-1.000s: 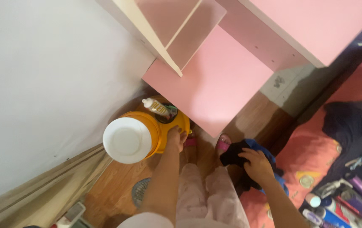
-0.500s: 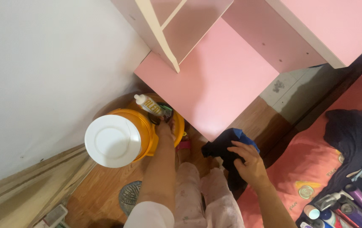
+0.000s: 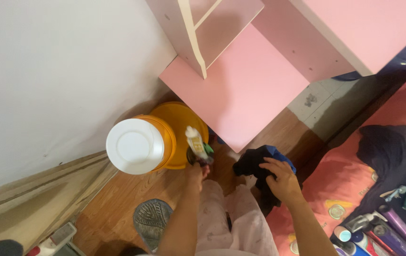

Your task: The person wipes the interior of a pink wall-mounted cabinet with a dark cloth, then places a tube of toothpaste, a comb, a toothbrush, and a cup onto the shelves. The person also wipes a cup with the cloth before placing it on the shelf.

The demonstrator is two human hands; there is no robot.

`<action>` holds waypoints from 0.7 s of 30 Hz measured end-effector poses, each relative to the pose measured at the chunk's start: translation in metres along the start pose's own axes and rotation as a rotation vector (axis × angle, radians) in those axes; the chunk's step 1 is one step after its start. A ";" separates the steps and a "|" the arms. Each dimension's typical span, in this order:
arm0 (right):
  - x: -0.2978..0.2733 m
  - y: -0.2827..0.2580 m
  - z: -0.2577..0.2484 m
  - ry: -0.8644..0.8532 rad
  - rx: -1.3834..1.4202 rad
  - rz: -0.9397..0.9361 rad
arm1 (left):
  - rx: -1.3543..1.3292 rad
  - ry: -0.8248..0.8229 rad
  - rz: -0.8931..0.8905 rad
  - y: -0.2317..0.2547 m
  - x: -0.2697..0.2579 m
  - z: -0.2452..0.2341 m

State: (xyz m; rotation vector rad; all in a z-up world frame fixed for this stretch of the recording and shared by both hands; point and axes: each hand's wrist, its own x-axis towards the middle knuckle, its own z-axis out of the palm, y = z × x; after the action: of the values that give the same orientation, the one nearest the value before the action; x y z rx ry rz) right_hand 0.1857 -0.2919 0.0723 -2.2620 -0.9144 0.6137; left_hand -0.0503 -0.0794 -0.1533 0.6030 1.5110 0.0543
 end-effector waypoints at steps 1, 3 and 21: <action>0.000 0.002 -0.002 0.012 -0.011 -0.007 | 0.009 -0.001 0.025 -0.009 -0.013 -0.001; 0.001 0.003 -0.009 0.039 -0.025 -0.017 | 0.027 -0.004 0.077 -0.022 -0.045 -0.005; 0.030 -0.027 -0.073 0.363 0.011 -0.012 | 0.225 -0.165 0.550 0.178 -0.203 0.117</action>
State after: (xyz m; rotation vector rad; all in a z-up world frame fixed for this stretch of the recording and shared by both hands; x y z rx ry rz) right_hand 0.2371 -0.2810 0.1366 -2.2552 -0.7394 0.1899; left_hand 0.1008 -0.0469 0.0973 1.1640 1.1639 0.2531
